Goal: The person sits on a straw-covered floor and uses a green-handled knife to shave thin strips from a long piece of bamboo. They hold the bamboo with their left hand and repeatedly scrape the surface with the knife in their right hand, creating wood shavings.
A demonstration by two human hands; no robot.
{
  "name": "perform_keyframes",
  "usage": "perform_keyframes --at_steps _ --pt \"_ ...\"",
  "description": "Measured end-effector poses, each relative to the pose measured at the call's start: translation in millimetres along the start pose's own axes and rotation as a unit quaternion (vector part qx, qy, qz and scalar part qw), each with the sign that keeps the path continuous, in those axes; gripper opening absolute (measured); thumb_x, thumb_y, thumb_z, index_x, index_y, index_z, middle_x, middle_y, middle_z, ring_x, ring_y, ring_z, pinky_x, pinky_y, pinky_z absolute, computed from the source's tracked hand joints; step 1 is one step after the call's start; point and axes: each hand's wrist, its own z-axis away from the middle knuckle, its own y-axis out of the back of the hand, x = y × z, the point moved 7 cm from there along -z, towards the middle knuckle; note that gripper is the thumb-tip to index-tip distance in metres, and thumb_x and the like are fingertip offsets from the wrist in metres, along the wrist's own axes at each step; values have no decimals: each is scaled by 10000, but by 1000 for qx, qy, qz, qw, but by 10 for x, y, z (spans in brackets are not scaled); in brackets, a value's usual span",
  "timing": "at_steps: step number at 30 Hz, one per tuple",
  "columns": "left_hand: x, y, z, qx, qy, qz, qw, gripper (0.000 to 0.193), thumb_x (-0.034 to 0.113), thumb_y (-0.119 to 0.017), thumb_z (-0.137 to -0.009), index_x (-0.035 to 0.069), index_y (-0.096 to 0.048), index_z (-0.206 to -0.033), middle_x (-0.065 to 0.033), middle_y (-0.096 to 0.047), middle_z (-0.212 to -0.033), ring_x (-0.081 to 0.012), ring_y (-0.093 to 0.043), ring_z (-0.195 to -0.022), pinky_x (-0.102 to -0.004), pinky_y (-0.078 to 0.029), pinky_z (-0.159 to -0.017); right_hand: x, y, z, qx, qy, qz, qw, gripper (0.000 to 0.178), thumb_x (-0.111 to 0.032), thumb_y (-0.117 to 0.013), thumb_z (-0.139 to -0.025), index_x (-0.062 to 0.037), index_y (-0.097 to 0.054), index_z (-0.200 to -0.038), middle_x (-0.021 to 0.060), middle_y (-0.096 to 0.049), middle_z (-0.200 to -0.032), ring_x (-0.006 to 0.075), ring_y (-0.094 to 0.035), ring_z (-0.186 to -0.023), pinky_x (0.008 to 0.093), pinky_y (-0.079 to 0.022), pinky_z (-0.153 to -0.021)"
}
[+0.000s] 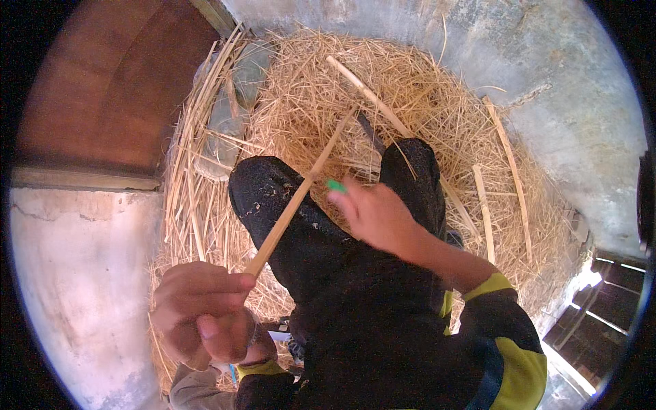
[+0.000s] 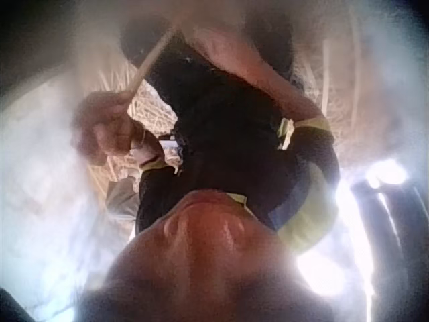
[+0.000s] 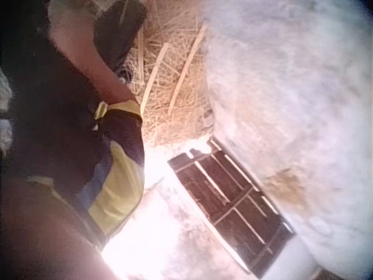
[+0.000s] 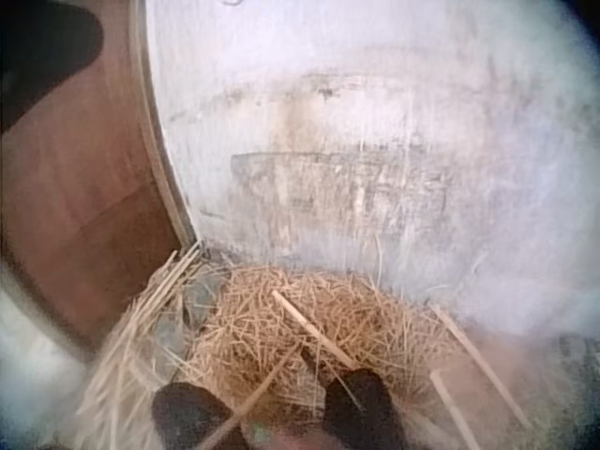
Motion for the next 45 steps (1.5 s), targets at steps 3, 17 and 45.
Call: perform_keyframes --at_steps 3,17,45 --pt "-54 1 -36 -42 -4 18 999 263 206 -453 -793 17 -439 -611 -83 -496 -468 -211 -513 -389 -321 -424 -411 133 8 -98 22 -31 8 999 287 -291 -482 -902 -6 -503 -872 201 -524 -521 402 -561 -532 468 -449 -466" --pt "-176 127 37 43 -16 104 994 172 159 -431 -743 86 -349 -610 -74 -438 -463 -212 -470 -353 -323 -373 -370 134 -147 -83 1 34 -29 999 294 -310 -453 -915 -25 -523 -938 201 -555 -567 389 -573 -534 463 -469 -484" --pt "-234 127 89 270 99 -24 958 112 100 -360 -799 86 -249 -793 -58 -337 -559 -128 -350 -408 -230 -275 -400 380 -273 -260 27 19 20 999 365 -340 -438 -919 14 -527 -939 235 -544 -578 405 -564 -551 483 -446 -486"
